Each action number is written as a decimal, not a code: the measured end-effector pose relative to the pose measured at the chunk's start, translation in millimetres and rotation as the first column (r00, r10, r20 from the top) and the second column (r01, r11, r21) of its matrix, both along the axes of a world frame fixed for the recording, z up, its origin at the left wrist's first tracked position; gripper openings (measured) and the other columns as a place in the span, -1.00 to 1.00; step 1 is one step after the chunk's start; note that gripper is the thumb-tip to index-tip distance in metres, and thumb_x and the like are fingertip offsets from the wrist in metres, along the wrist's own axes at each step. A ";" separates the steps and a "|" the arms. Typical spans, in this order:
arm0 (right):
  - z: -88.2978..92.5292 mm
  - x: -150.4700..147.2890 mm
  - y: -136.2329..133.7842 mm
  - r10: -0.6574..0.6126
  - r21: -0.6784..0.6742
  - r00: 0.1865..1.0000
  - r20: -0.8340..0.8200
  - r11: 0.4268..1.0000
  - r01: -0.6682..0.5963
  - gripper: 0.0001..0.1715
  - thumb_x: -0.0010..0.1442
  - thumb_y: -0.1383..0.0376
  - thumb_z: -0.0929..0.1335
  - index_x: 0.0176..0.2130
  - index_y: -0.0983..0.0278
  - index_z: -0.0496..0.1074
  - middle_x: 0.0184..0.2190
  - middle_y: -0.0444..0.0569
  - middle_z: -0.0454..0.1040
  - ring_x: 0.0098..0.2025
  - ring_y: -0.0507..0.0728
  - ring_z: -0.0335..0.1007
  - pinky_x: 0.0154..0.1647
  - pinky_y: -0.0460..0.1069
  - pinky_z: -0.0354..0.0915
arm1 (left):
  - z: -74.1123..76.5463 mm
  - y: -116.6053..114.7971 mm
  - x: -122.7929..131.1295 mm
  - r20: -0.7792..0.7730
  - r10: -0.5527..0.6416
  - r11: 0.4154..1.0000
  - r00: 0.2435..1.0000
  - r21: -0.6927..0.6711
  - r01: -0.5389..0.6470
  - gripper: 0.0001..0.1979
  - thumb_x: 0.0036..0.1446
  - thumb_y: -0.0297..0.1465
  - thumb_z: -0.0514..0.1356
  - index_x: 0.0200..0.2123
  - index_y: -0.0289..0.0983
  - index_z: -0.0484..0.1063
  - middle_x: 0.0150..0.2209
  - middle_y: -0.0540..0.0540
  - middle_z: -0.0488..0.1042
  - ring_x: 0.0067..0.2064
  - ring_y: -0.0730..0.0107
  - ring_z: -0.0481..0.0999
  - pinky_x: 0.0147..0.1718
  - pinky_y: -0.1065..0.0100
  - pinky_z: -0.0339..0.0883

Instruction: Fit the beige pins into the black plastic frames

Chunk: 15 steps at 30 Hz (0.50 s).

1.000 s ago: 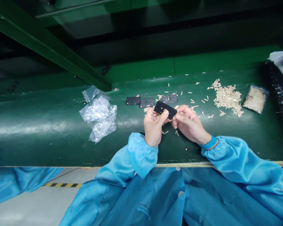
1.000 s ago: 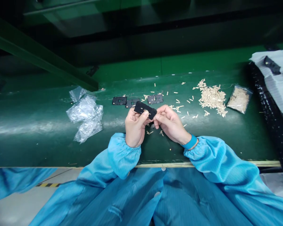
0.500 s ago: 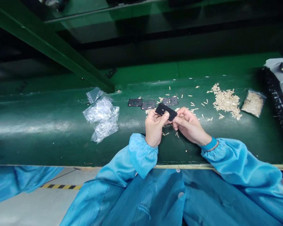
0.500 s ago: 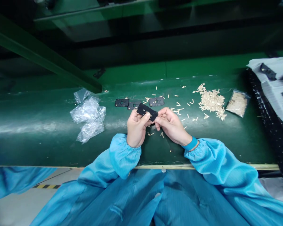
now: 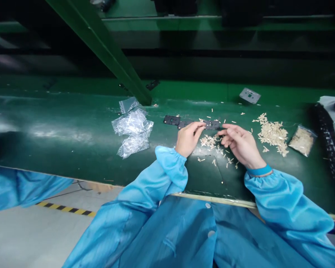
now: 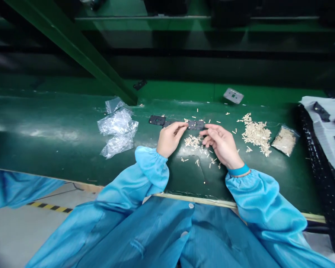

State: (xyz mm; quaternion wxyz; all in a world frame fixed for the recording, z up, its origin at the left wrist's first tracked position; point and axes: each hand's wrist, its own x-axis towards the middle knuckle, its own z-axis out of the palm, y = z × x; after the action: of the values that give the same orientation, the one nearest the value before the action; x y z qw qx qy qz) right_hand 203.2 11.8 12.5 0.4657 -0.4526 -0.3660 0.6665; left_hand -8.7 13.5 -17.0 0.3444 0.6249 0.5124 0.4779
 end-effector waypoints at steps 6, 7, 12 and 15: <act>0.7 2.3 -5.5 -0.026 0.062 0.999 0.045 0.998 0.023 -0.66 0.18 0.18 0.51 -0.09 0.28 0.51 -0.40 -0.09 0.60 -0.56 -0.05 0.41 -0.60 -0.16 0.25 | -9.7 28.5 6.7 -0.628 -0.126 0.950 0.768 0.145 0.275 -0.68 0.35 -0.42 0.13 0.12 -0.30 0.48 0.16 -0.21 0.53 0.22 0.18 0.48 0.34 0.06 0.18; 3.1 5.1 -5.5 -0.034 0.071 0.998 0.051 0.997 0.030 -0.68 0.18 0.18 0.51 -0.10 0.27 0.51 -0.41 -0.10 0.59 -0.56 -0.05 0.40 -0.60 -0.16 0.24 | -10.0 31.6 8.5 -0.684 -0.109 0.946 0.721 0.152 0.288 -0.71 0.37 -0.41 0.11 0.08 -0.31 0.50 0.13 -0.21 0.55 0.18 0.19 0.52 0.33 0.07 0.19; 19.7 26.1 -27.3 -0.021 0.131 0.977 0.211 0.991 -0.007 -0.76 0.24 0.16 0.47 -0.17 0.26 0.51 -0.41 -0.12 0.56 -0.55 -0.04 0.38 -0.56 -0.13 0.24 | -0.7 33.4 6.0 -0.710 -0.021 0.966 0.704 0.166 0.196 -0.71 0.41 -0.43 -0.01 -0.04 -0.34 0.51 -0.12 -0.24 0.61 -0.04 0.19 0.59 0.06 0.16 0.41; 24.6 40.6 -59.1 0.145 0.095 0.857 0.495 0.971 -0.219 -0.77 0.26 0.14 0.45 -0.21 0.26 0.51 -0.41 -0.10 0.56 -0.50 0.00 0.40 -0.48 -0.10 0.29 | 4.5 26.1 -1.8 -0.465 0.009 0.982 0.885 0.170 0.079 -0.76 0.37 -0.41 0.06 0.00 -0.32 0.46 -0.08 -0.19 0.57 -0.03 0.25 0.57 -0.01 0.25 0.44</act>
State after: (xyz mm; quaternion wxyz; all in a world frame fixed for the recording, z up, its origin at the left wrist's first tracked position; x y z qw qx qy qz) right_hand 243.8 -47.3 37.1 0.3261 -0.5325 -0.5604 0.5441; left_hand -10.5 39.6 -12.5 0.1616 0.7589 0.5222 0.3539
